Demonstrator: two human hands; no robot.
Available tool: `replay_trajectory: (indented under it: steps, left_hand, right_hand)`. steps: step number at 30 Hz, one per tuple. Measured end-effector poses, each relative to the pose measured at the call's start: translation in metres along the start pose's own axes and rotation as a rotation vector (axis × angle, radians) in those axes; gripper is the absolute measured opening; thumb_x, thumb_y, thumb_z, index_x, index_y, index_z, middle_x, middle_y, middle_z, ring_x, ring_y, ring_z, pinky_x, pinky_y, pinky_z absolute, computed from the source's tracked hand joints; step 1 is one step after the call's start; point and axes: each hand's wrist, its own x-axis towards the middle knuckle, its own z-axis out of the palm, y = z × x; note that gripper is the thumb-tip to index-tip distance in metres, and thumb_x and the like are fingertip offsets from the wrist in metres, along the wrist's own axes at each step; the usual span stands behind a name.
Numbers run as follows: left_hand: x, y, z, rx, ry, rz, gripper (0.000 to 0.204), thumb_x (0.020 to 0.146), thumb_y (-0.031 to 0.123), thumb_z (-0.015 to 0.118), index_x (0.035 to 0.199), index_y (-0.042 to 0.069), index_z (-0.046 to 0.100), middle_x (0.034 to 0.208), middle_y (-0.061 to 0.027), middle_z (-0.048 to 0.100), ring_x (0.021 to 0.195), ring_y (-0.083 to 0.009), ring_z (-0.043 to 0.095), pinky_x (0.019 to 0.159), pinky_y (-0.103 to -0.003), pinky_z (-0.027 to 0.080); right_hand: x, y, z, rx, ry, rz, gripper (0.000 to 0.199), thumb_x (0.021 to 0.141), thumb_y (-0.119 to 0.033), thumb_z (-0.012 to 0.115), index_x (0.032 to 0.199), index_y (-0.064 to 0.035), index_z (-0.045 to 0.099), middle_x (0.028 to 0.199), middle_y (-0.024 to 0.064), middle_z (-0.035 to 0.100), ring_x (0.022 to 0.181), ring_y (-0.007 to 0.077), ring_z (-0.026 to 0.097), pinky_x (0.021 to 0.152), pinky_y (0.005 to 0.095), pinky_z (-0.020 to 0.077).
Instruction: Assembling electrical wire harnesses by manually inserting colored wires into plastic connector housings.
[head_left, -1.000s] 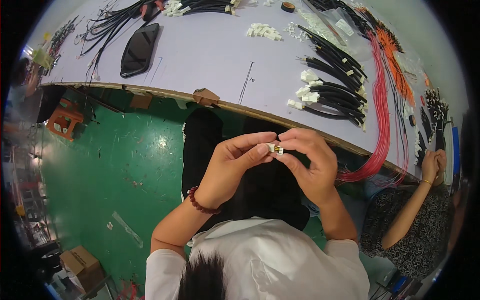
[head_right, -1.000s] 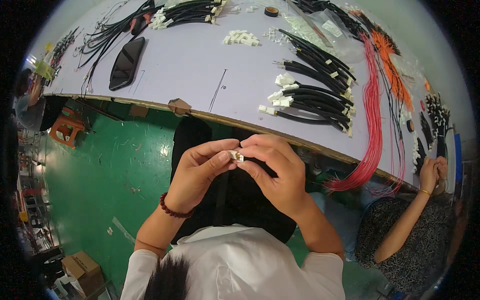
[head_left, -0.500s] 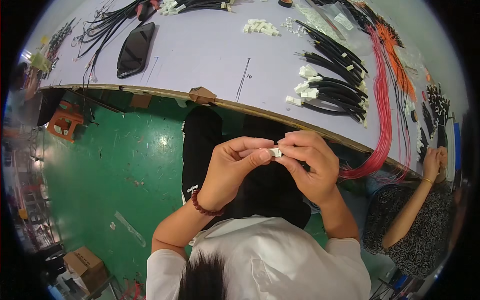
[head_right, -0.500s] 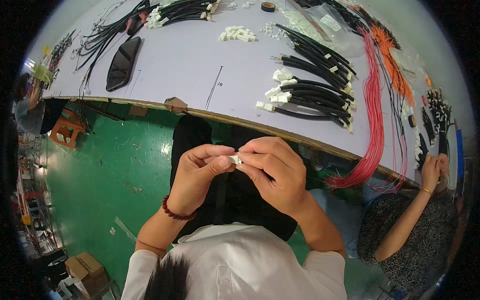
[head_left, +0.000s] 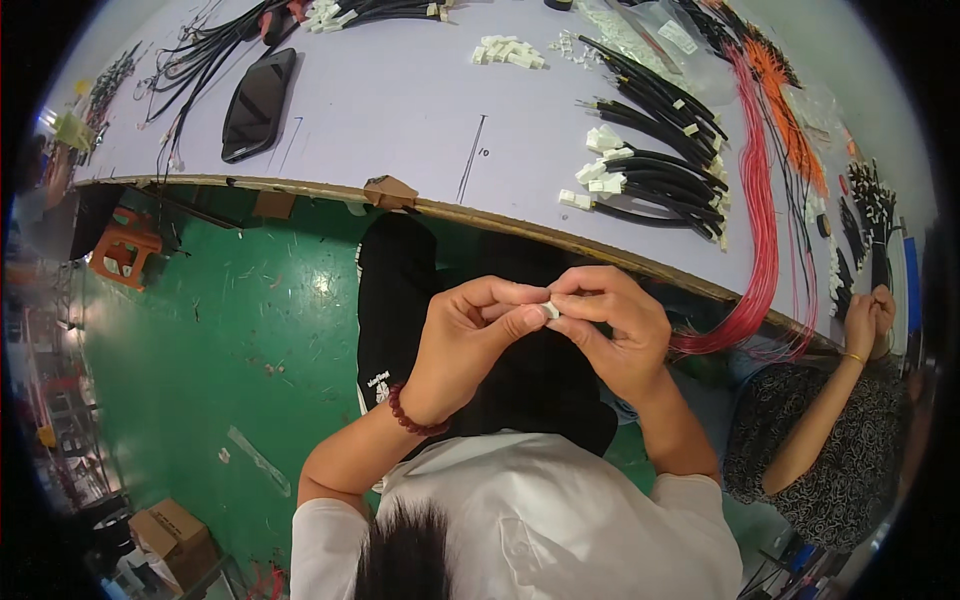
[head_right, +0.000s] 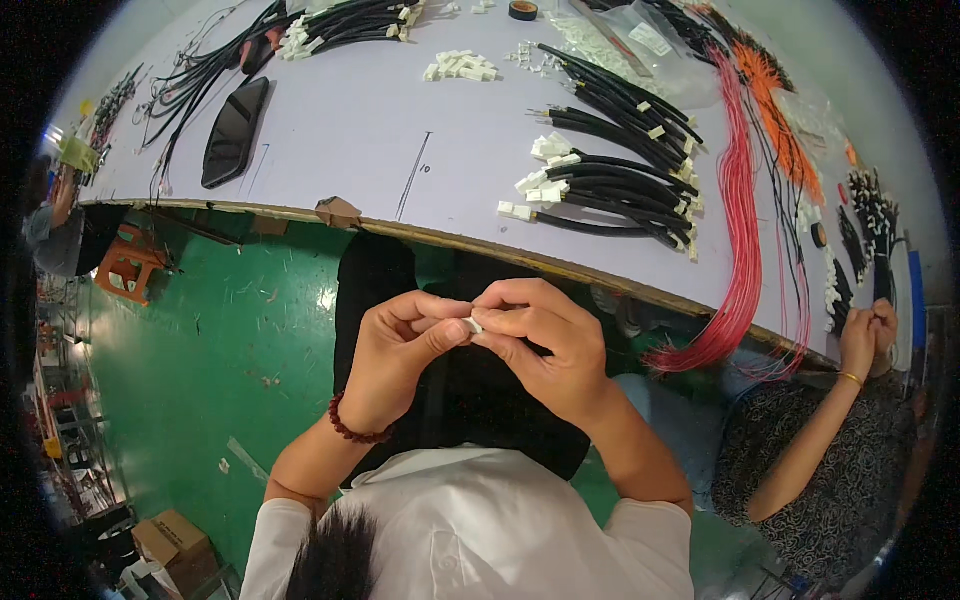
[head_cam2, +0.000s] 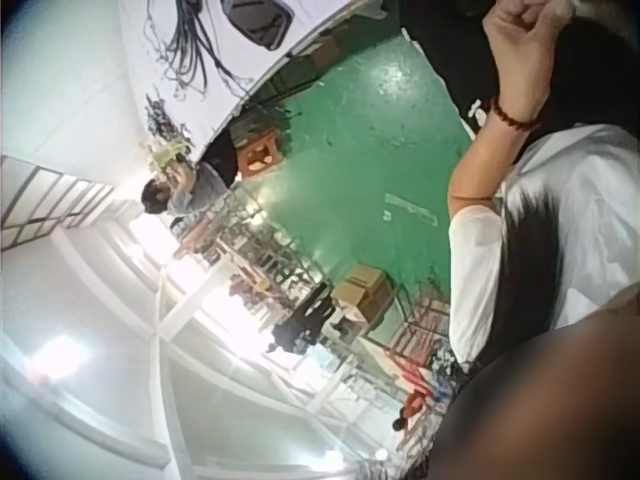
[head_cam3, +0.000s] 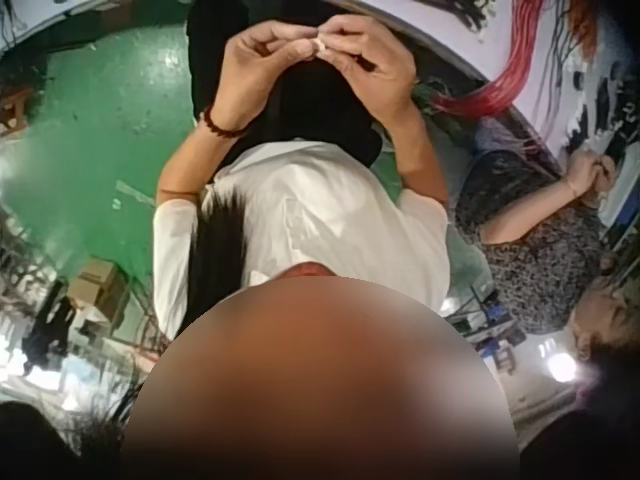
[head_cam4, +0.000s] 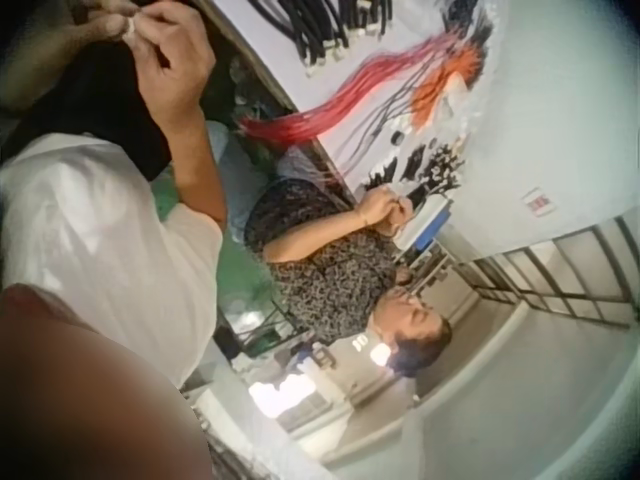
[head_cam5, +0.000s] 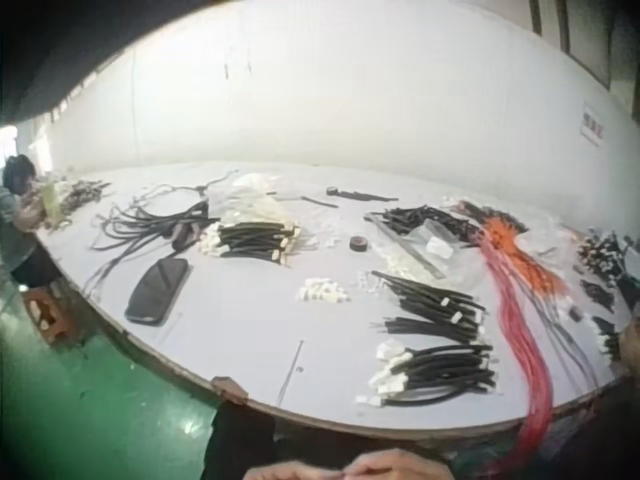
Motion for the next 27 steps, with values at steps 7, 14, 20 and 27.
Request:
replay_trajectory:
  steps: [7,14,20,27]
  left_hand:
    - [0.01,0.019,0.006,0.075,-0.088,0.034,0.03,0.087,0.013,0.069,0.112,-0.003,0.062,0.1,-0.0118,0.069,0.09,-0.0166,0.067,0.081,-0.027,0.053]
    - [0.042,0.058,-0.01,0.188,-0.088,0.163,0.033,0.096,0.018,0.056,0.123,-0.001,0.055,0.117,-0.0158,0.064,0.089,-0.0165,0.065,0.079,-0.027,0.052]
    - [0.078,0.086,-0.03,0.439,-0.101,0.159,0.024,0.095,0.012,0.058,0.112,-0.003,0.062,0.112,-0.0102,0.066,0.089,-0.0117,0.063,0.081,-0.026,0.05]
    - [0.155,0.115,-0.037,0.945,-0.101,0.341,0.02,0.091,0.01,0.061,0.107,0.0,0.066,0.103,-0.0078,0.069,0.088,-0.0137,0.064,0.079,-0.027,0.052]
  right_hand:
    - [0.027,-0.017,-0.03,-0.166,-0.054,0.009,0.02,0.072,-0.002,0.077,0.089,-0.0024,0.065,0.092,0.0121,0.065,0.08,0.0236,0.064,0.069,0.03,0.0514]
    - [0.1,0.009,-0.098,-0.48,-0.061,-0.001,0.015,0.074,-0.003,0.073,0.087,-0.0009,0.067,0.088,0.0111,0.064,0.086,0.0257,0.061,0.078,0.0334,0.0476]
    - [0.11,0.046,-0.09,-0.499,-0.169,0.028,0.016,0.075,-0.008,0.074,0.088,-0.0019,0.066,0.095,0.0101,0.062,0.094,0.0263,0.058,0.085,0.0347,0.0455]
    - [0.156,0.078,-0.112,-0.528,-0.109,0.071,0.01,0.078,-0.006,0.067,0.087,-0.0014,0.066,0.089,0.0106,0.061,0.088,0.0257,0.06,0.08,0.0339,0.0468]
